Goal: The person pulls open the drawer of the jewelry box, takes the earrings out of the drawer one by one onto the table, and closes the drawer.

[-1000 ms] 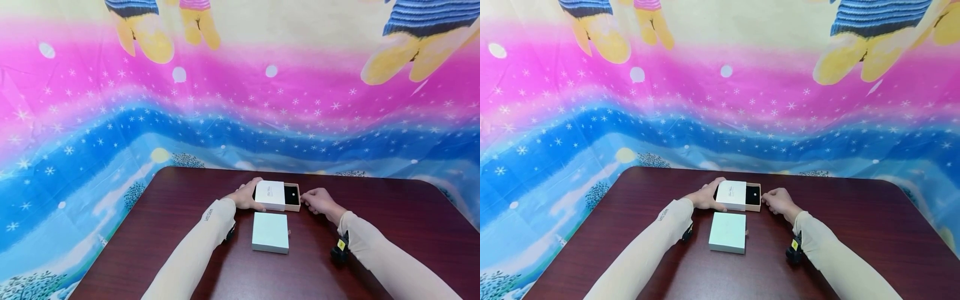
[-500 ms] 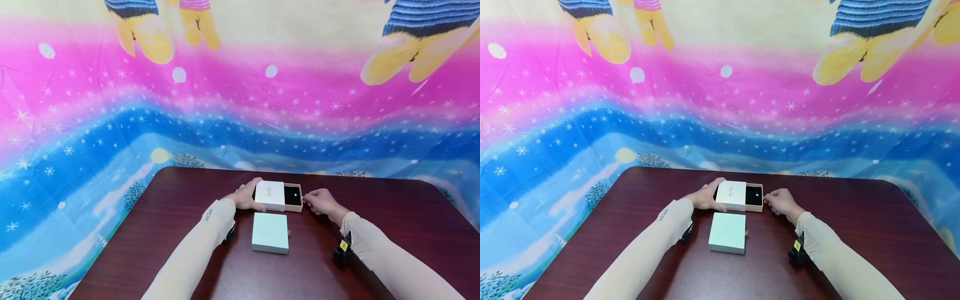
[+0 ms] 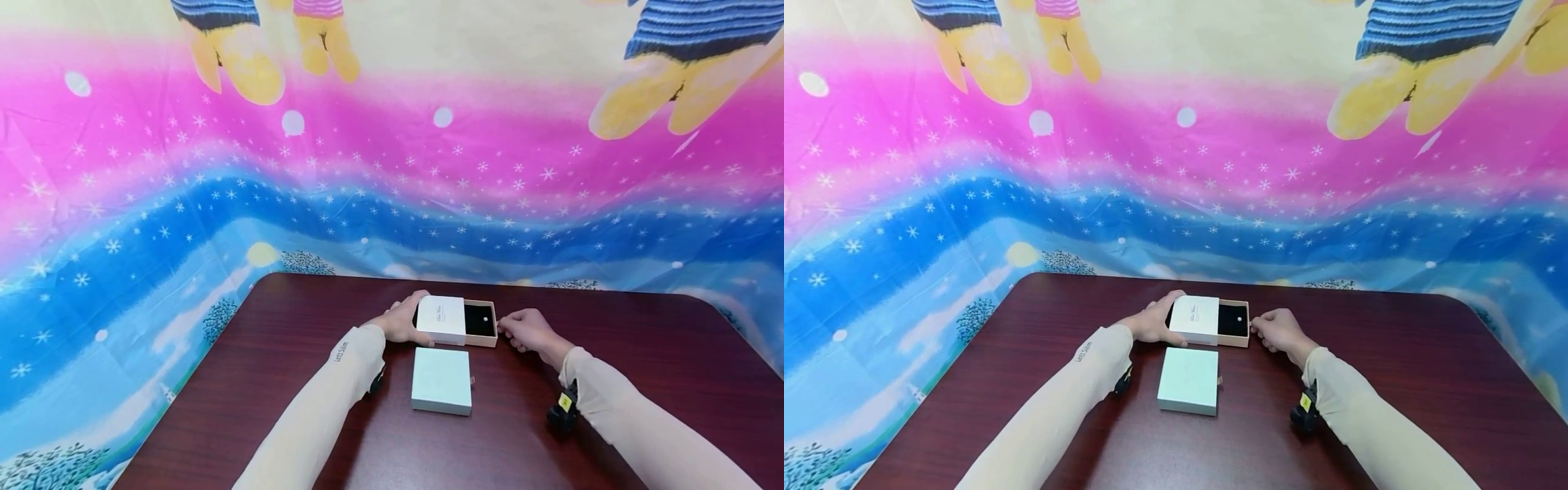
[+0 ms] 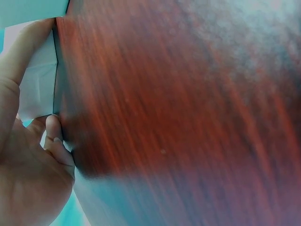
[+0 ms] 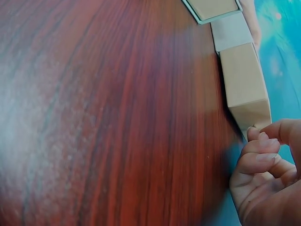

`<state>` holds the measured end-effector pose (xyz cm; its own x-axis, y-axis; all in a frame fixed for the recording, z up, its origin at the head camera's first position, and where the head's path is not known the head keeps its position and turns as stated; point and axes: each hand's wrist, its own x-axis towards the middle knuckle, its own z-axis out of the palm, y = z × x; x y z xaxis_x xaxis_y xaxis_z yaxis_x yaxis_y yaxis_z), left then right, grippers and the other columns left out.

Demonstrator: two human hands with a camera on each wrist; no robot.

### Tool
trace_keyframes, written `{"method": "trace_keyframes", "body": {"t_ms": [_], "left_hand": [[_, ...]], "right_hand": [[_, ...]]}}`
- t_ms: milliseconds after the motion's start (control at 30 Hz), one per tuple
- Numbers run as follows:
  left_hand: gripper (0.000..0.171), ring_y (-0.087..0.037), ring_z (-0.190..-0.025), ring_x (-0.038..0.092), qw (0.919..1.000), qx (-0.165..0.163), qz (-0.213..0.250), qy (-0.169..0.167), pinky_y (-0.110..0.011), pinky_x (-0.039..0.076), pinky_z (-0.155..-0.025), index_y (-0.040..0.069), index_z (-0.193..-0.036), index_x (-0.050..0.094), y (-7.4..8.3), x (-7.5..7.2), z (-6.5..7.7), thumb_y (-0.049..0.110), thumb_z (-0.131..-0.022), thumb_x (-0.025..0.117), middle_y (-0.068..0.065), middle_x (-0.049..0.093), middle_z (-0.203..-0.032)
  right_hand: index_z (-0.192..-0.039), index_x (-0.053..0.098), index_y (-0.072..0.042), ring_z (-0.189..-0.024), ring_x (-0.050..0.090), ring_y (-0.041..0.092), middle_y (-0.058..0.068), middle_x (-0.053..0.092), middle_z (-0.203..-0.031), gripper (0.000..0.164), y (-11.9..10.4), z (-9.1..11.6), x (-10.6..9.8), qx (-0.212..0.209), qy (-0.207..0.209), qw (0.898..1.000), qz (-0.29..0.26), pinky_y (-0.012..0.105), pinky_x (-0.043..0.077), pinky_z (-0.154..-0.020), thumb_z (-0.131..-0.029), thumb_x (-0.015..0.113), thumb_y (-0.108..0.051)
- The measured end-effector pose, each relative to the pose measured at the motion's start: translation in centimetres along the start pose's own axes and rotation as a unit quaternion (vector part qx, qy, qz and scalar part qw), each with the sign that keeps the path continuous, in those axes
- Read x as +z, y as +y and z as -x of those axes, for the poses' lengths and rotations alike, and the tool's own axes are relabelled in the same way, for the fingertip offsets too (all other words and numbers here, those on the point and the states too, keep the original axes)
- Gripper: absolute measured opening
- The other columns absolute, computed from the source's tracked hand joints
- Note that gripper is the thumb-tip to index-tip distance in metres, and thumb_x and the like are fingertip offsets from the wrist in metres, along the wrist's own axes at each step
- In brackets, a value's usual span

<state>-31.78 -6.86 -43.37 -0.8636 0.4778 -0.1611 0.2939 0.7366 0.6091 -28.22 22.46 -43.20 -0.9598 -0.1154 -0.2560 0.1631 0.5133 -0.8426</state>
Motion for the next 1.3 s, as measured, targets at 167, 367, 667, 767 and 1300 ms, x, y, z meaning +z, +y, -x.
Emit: {"method": "trace_keyframes", "body": {"t_ms": [167,367,667,767,1300], "left_hand": [[0.105,-0.029,-0.124,0.04,1.0,-0.002,0.003,-0.001,-0.047,0.034,-0.11,0.021,-0.16,0.019,0.0,0.0,0.0,0.036,-0.081,0.085,-0.009,0.047,-0.148],[0.107,-0.028,-0.126,0.04,1.0,-0.006,0.0,-0.003,-0.047,0.035,-0.11,0.022,-0.161,0.017,-0.2,0.1,-0.1,0.037,-0.08,0.085,-0.008,0.046,-0.149],[0.107,-0.028,-0.123,0.04,1.0,-0.004,0.004,-0.004,-0.047,0.036,-0.108,0.022,-0.161,0.017,-0.4,0.2,-0.4,0.038,-0.08,0.086,-0.008,0.046,-0.147],[0.107,-0.028,-0.123,0.04,1.0,-0.005,0.004,-0.005,-0.047,0.036,-0.108,0.022,-0.161,0.017,-0.5,0.2,-0.4,0.038,-0.08,0.086,-0.008,0.046,-0.147],[0.108,-0.026,-0.121,0.04,0.9999,-0.008,0.009,-0.007,-0.046,0.036,-0.106,0.021,-0.161,0.017,-0.2,0.0,-0.3,0.038,-0.079,0.086,-0.007,0.048,-0.144]], "right_hand": [[-0.094,0.066,0.003,-0.056,0.041,0.01,-0.003,0.048,-0.069,0.027,-0.1,0.3,-0.3,0.0,-0.004,1.0,-0.001,0.026,0.039,-0.054,-0.101,0.048,-0.016],[-0.093,0.066,0.003,-0.056,0.041,0.011,-0.003,0.048,-0.068,0.028,0.0,0.5,-0.5,0.0,-0.003,1.0,0.002,0.027,0.04,-0.055,-0.103,0.048,-0.016],[-0.095,0.067,0.001,-0.056,0.042,0.011,-0.003,0.048,-0.068,0.029,0.4,0.4,-0.9,-0.001,-0.003,1.0,0.011,0.028,0.041,-0.055,-0.104,0.047,-0.018],[-0.095,0.067,0.001,-0.056,0.042,0.012,-0.002,0.048,-0.069,0.029,0.6,0.3,-1.1,0.002,-0.004,1.0,0.01,0.028,0.04,-0.055,-0.103,0.048,-0.018],[-0.096,0.067,0.001,-0.057,0.043,0.011,-0.003,0.049,-0.07,0.028,0.9,0.3,-1.7,0.003,-0.001,1.0,0.01,0.027,0.04,-0.055,-0.103,0.048,-0.018]]}}
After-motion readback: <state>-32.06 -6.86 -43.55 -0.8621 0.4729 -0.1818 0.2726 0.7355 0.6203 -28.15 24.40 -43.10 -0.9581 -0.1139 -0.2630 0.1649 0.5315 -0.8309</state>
